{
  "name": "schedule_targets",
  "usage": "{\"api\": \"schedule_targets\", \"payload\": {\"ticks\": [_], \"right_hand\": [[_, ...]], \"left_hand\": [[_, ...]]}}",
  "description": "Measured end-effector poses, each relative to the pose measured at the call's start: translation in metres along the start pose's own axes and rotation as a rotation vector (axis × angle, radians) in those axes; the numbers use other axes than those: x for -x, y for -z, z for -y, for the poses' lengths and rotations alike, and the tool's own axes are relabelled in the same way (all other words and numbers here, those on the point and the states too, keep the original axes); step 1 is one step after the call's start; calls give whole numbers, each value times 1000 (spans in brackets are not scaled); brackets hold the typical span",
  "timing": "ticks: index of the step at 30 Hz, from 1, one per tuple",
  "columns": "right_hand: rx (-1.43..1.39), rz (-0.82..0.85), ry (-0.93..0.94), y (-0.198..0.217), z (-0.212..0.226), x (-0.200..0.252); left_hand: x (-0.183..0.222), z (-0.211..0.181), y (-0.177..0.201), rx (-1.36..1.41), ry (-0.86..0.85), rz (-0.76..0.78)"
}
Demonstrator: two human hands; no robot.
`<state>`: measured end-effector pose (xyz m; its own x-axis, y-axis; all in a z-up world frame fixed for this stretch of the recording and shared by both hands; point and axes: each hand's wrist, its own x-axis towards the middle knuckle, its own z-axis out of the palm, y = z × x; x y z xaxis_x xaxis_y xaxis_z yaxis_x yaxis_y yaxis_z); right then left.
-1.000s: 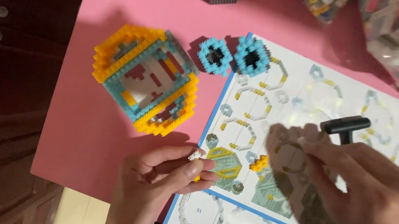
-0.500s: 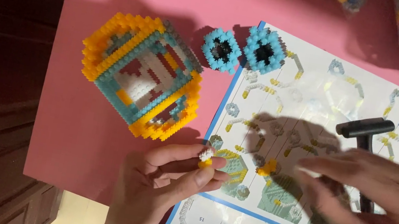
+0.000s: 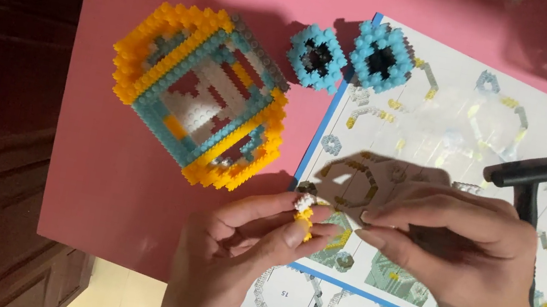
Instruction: Assembling a complex structure using small plastic toy blocks, following an instruction manual and using a small hammer to secure pieces.
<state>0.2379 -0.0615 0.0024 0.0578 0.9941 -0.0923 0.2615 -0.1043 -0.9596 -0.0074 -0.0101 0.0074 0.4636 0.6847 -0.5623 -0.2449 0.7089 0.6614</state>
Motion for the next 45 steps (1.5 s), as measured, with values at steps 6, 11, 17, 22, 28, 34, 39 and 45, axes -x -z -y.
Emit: {"api": "schedule_targets", "payload": {"ticks": [6, 11, 17, 22, 28, 34, 39, 45], "right_hand": [[-15, -12, -21, -1, 0, -1], [-50, 18, -38, 2, -2, -1], [-112, 108, 4, 8, -6, -2], [-191, 266, 59, 13, -4, -10], [-166, 301, 64, 15, 0, -13], [-254, 262, 45, 12, -2, -8], [-185, 244, 14, 12, -2, -7], [-296, 214, 16, 12, 2, -12]], "left_hand": [[-1, 1, 0, -47, -5, 11], [-5, -1, -3, -64, 20, -5], [-6, -5, -1, -92, 83, -12], [-5, -4, 1, -72, 64, -8], [-4, -4, 3, -110, 54, 1], [-4, -3, 5, -95, 29, 48], [-5, -2, 4, -142, 58, 25], [-2, 2, 3, -187, -42, 44]]}}
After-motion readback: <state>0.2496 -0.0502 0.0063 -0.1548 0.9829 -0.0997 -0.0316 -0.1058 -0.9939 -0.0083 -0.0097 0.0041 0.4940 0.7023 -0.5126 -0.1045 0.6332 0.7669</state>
